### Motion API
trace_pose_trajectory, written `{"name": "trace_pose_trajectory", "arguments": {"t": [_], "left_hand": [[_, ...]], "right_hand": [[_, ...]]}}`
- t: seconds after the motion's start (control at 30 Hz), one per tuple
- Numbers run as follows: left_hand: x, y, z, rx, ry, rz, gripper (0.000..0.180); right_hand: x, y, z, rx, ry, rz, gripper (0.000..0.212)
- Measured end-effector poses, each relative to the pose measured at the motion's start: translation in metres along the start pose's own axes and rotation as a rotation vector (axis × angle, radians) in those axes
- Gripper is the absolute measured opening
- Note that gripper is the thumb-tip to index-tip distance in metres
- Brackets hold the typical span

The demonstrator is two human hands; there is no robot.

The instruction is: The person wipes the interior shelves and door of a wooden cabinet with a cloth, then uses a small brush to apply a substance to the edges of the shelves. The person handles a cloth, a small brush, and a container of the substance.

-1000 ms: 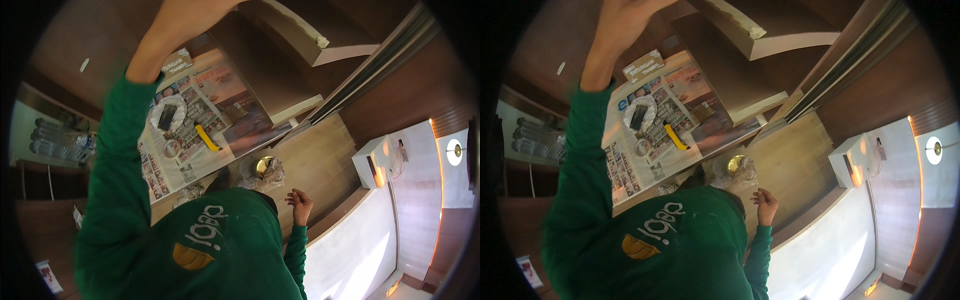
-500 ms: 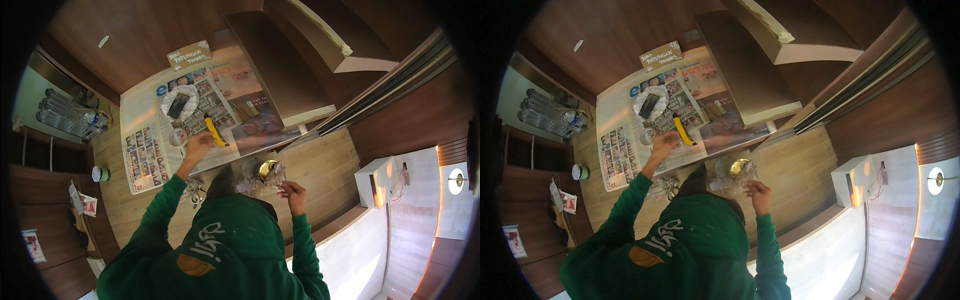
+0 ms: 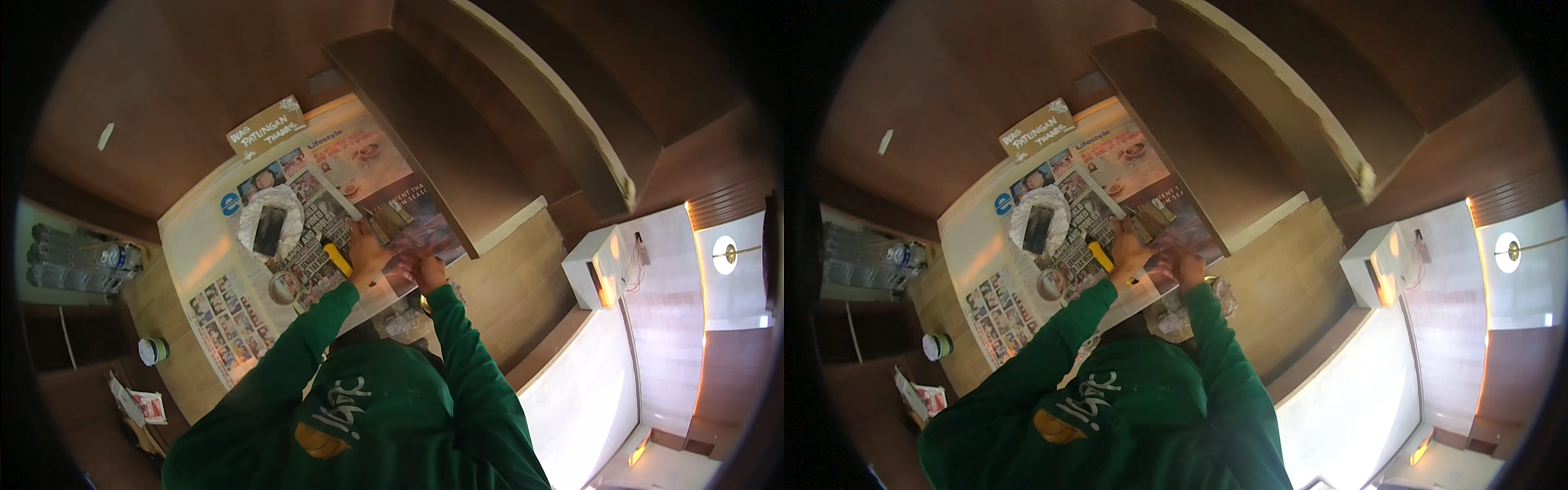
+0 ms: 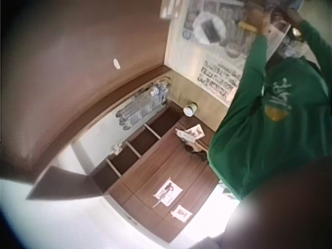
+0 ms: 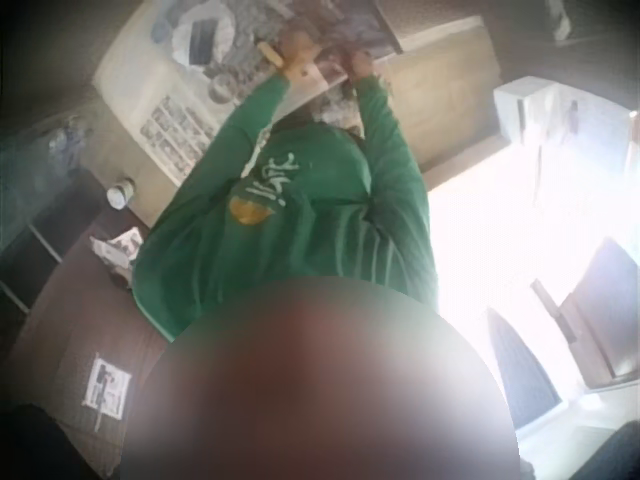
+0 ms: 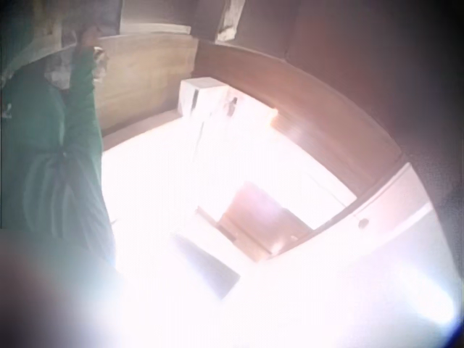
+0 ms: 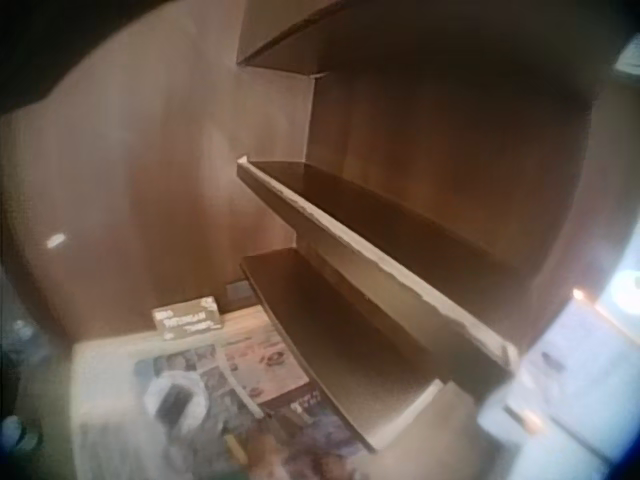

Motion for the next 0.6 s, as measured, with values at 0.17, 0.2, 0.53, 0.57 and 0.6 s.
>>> {"name": "trace_pose_trajectory", "arguments": {"t": [0.17, 0.2, 0.53, 0.57, 0.6], "left_hand": [[0.006, -0.001, 0.002, 0.008, -0.026, 0.062, 0.106], [0.007, -0.002, 0.001, -0.014, 0.001, 0.062, 0.104], [0.019, -0.01, 0.013, -0.124, 0.211, -0.043, 0.09], [0.019, -0.013, 0.015, -0.146, 0.211, -0.015, 0.09], [0.018, -0.021, 0.015, -0.242, 0.235, -0.011, 0.09]], "right_hand": [[0.043, -0.01, -0.016, 0.157, -0.065, -0.168, 0.034], [0.049, -0.015, -0.021, 0.199, -0.061, -0.219, 0.035], [0.009, 0.012, -0.02, 0.501, -0.135, -0.063, 0.028], [-0.014, 0.018, -0.015, 0.513, -0.126, -0.064, 0.028], [-0.039, 0.026, -0.01, 0.535, -0.117, -0.04, 0.029]]}}
Point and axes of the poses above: each hand's wrist, its own x-axis towards the middle knuckle, its own y-axis out of the palm, z = x × y, the point moved 6 cm from there along x, towards the middle knuckle, and after that the axes turned 2 degrees about z, right-handed, at the moved point
